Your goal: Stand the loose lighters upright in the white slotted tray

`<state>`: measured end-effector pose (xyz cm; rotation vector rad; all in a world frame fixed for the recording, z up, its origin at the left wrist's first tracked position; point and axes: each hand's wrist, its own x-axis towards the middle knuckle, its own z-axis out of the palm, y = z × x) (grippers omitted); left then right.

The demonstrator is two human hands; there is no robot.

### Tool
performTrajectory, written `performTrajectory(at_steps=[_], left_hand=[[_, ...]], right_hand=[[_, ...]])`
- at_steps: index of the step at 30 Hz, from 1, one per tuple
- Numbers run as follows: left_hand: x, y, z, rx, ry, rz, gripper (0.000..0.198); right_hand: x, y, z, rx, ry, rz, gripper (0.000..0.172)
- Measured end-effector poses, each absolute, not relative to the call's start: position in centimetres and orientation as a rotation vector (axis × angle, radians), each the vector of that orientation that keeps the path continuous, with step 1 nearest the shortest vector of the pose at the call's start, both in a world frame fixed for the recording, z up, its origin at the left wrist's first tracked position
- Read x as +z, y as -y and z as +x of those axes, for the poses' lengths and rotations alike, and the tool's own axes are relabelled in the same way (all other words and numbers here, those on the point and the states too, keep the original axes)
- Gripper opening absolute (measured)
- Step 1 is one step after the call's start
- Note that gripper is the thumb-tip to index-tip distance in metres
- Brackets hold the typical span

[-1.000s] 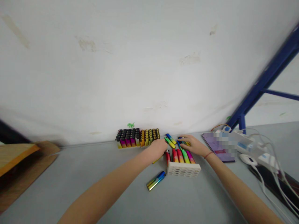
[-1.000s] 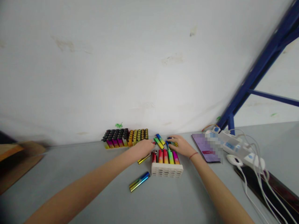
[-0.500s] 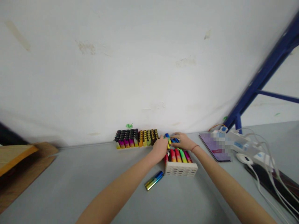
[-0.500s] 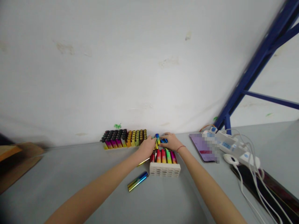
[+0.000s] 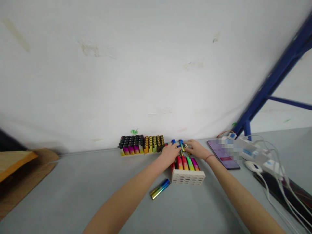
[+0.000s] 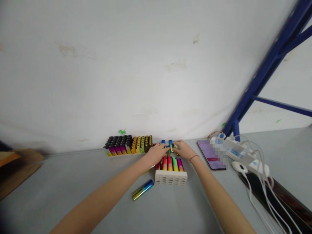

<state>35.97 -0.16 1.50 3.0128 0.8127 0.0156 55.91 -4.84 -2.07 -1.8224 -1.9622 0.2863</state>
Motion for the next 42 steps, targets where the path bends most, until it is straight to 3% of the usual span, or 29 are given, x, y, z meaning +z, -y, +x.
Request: performTrajectory(at_steps=[9,15,20,28,35,36,39,40,42], left_hand=[[0.9,-0.2,36.5,0.088,-0.812,2.999,0.029],[1.0,-0.4,36.6,0.092,-0.868,3.008,0.024],[1.4,-0.7,36.1,0.052,-0.839,3.012,0.027],[1.5,-1.0,36.6,0.088,-0.853,2.965,0.023],[3.5,0.0,28.6,0.186,-0.516,2.888,0.029],[3.6,0.5,27.1,0.177,-0.432,2.873,0.031],[2.5,2.3,23.9,0.114,-0.249,2.885,0.077],[1.8,2.8,23.3,0.065,-0.221,2.891,0.086],[0.3,3.8,22.9,0.041,-0.271,2.905,0.083]], right_hand=[[-2.5,5.1,56.5,0.340,2.110,-1.733,0.057],[-2.3,4.8,56.1,0.284,2.101,-1.736,0.041],[-1.6,5.8,56.9,0.423,2.019,-1.776,0.063],[-1.5,5.6,55.8,0.352,1.910,-1.836,0.048],[0.8,10.6,54.9,0.574,1.668,-1.625,0.046],[1.3,11.8,54.5,0.641,1.723,-1.573,0.051],[2.1,14.8,52.9,0.708,1.947,-1.504,0.076],[2.1,15.5,52.3,0.689,1.980,-1.522,0.074],[1.9,16.3,51.3,0.657,1.984,-1.566,0.062]])
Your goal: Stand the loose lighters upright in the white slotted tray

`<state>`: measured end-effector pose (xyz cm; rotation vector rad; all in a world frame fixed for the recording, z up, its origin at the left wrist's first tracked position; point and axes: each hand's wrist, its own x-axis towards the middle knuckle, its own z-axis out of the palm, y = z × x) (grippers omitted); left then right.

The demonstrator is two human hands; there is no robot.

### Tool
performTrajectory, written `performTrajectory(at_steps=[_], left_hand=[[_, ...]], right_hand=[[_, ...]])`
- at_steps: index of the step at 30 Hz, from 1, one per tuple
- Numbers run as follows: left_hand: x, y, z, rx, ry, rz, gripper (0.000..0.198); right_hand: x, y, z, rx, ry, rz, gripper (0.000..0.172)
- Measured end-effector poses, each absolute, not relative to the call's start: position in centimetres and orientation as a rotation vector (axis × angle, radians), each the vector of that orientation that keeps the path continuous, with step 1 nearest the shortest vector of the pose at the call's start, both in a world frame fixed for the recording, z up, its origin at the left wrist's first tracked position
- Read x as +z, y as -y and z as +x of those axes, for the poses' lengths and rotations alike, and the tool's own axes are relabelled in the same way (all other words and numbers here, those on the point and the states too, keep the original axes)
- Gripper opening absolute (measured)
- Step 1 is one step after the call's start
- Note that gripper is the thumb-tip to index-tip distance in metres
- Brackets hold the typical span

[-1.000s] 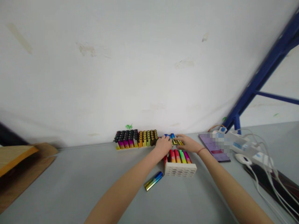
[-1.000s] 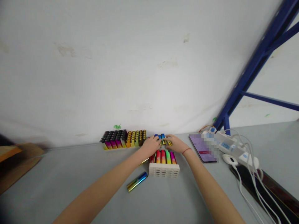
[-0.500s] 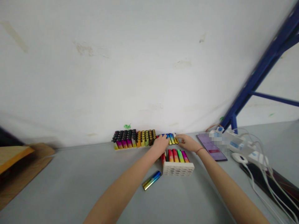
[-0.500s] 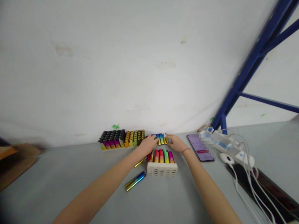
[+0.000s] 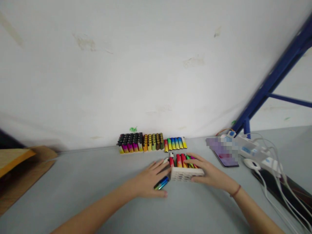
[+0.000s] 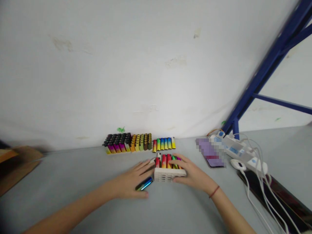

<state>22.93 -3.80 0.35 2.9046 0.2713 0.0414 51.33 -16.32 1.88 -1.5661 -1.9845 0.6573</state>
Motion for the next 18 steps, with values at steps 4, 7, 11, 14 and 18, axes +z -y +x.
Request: performTrajectory(at_steps=[4,7,11,14,18], left_hand=[[-1.7,5.2,24.1,0.169,-0.486,2.928,0.054],[-2.1,6.0,25.7,0.328,-0.628,2.938,0.052],[-2.0,6.2,27.7,0.463,-0.778,2.898,0.050],[-2.0,5.9,28.6,0.482,-0.735,2.878,0.048],[-2.1,5.5,29.3,0.467,-0.602,2.889,0.044]], right_hand=[[1.6,16.9,50.9,0.687,1.922,-1.594,0.046],[1.9,17.3,51.6,0.760,1.905,-1.570,0.044],[2.2,18.1,52.4,0.826,1.888,-1.555,0.044],[2.2,18.5,52.7,0.831,1.856,-1.551,0.044],[2.2,19.1,53.2,0.847,1.807,-1.547,0.042]])
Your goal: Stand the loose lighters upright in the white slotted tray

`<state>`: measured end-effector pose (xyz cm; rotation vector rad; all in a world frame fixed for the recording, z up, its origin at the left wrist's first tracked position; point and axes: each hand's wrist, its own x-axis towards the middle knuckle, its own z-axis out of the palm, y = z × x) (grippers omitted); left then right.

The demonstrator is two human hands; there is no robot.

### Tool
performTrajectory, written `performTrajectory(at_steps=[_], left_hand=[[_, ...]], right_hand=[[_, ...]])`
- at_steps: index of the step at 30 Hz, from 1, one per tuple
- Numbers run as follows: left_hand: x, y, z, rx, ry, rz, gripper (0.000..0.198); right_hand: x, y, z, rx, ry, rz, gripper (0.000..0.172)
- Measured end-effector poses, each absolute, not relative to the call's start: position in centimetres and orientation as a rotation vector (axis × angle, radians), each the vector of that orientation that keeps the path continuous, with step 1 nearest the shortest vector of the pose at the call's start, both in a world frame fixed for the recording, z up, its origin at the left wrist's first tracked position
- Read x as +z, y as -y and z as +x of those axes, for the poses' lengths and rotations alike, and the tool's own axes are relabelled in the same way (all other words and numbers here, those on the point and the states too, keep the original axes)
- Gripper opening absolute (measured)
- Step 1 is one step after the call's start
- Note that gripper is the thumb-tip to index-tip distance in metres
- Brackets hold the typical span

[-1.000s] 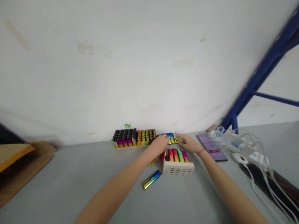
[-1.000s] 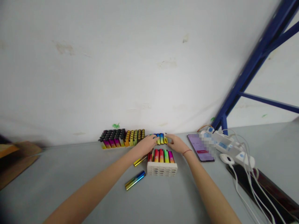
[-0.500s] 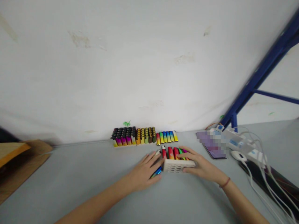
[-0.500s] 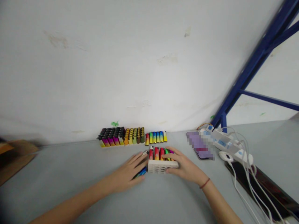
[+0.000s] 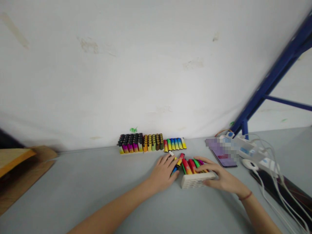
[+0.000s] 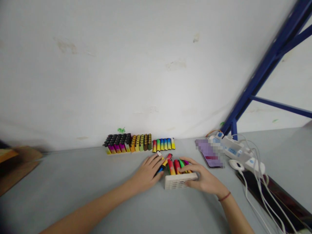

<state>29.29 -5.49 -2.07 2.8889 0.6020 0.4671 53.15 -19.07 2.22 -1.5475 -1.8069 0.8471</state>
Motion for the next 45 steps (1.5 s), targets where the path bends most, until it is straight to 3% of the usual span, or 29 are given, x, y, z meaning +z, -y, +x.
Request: performTrajectory(at_steps=[5,11,13,21,25,31,37,45], left_hand=[[-1.8,5.7,30.2,0.462,-0.629,2.896,0.042],[-1.3,5.8,28.2,0.427,-0.526,2.904,0.048],[-1.4,5.9,27.2,0.400,-0.458,2.912,0.055],[-2.0,6.5,25.2,0.456,-0.430,2.911,0.051],[-2.0,6.2,24.7,0.440,-0.478,2.938,0.053],[-2.2,6.3,24.8,0.382,-0.544,2.957,0.058],[-2.7,6.6,24.8,0.474,-0.574,2.925,0.051],[-1.9,6.1,23.5,0.499,-0.524,2.836,0.036]], right_hand=[[3.0,19.2,53.9,0.848,1.735,-1.585,0.039],[4.6,15.1,54.1,0.677,1.782,-1.905,0.053],[4.6,12.9,53.8,0.707,1.934,-2.032,0.050],[3.6,8.4,53.8,0.589,1.991,-2.527,0.034],[3.6,8.6,54.6,0.619,1.829,-2.579,0.027],[2.5,8.0,54.8,0.484,1.757,-2.525,0.039],[1.3,5.5,55.5,0.356,1.596,-2.533,0.027],[4.0,5.8,52.2,0.190,1.870,-2.313,0.031]])
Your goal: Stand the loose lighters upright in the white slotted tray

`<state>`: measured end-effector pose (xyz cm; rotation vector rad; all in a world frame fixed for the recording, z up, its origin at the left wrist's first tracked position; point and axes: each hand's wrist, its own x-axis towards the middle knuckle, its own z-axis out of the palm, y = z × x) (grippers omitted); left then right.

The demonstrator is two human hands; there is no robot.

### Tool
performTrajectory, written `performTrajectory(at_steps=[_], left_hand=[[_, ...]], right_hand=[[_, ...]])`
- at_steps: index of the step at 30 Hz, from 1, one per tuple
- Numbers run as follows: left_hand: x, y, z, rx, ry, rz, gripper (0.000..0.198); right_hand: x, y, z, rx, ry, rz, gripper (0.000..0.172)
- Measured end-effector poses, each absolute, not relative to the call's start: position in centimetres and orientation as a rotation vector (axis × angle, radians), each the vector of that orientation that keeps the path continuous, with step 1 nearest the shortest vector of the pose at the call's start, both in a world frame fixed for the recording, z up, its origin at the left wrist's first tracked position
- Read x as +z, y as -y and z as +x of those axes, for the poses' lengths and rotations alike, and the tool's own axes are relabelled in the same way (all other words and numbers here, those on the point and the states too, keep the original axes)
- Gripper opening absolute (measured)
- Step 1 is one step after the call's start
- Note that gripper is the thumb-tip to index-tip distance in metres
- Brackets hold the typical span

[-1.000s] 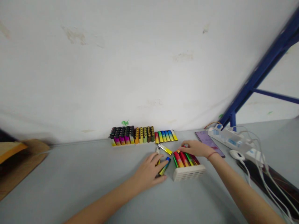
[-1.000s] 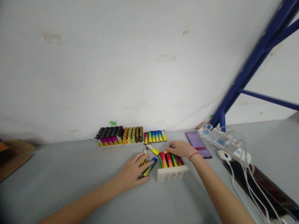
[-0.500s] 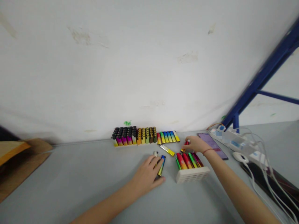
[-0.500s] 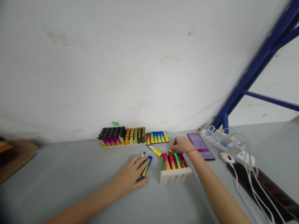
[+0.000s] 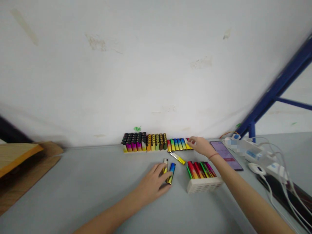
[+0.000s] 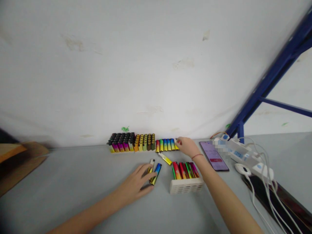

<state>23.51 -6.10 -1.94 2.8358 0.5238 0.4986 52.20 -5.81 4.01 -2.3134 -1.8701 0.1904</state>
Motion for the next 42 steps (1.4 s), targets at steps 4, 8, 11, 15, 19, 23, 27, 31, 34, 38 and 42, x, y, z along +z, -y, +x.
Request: performTrajectory(at_steps=[4,8,11,15,19,23,27,31,34,38,42], left_hand=[[-2.0,5.8,24.4,0.489,-0.539,2.861,0.031],[-2.2,5.8,26.3,0.510,-0.631,2.874,0.025],[-2.2,5.7,27.7,0.475,-0.712,2.880,0.026],[-2.6,5.1,29.1,0.484,-0.786,2.885,0.026],[-2.7,4.4,29.5,0.481,-0.780,2.903,0.032],[-2.3,4.3,29.3,0.526,-0.722,2.924,0.038],[-2.4,4.4,29.8,0.553,-0.473,2.989,0.045],[-3.1,4.4,31.0,0.505,-0.365,2.988,0.039],[-3.5,4.3,31.4,0.460,-0.364,2.970,0.037],[-3.7,4.1,31.1,0.442,-0.376,2.963,0.042],[-3.8,4.1,30.9,0.455,-0.415,2.945,0.041]], right_hand=[[5.2,6.2,47.9,0.446,2.268,-2.315,0.043],[4.8,5.9,45.4,0.401,2.360,-2.441,0.041],[4.5,5.7,45.3,0.492,2.386,-2.446,0.044],[4.3,5.6,46.2,0.595,2.425,-2.398,0.045],[5.1,6.2,47.7,0.690,2.347,-2.315,0.055],[6.4,10.4,50.1,0.523,2.078,-2.052,0.056],[4.7,17.7,51.3,0.357,1.972,-1.838,0.062],[-0.1,22.3,50.5,0.105,1.873,-1.798,0.058],[-1.9,22.4,50.0,0.032,1.797,-1.784,0.034],[-0.4,20.2,50.3,0.097,1.799,-1.765,0.029],[1.8,18.2,50.4,0.156,1.922,-1.713,0.023]])
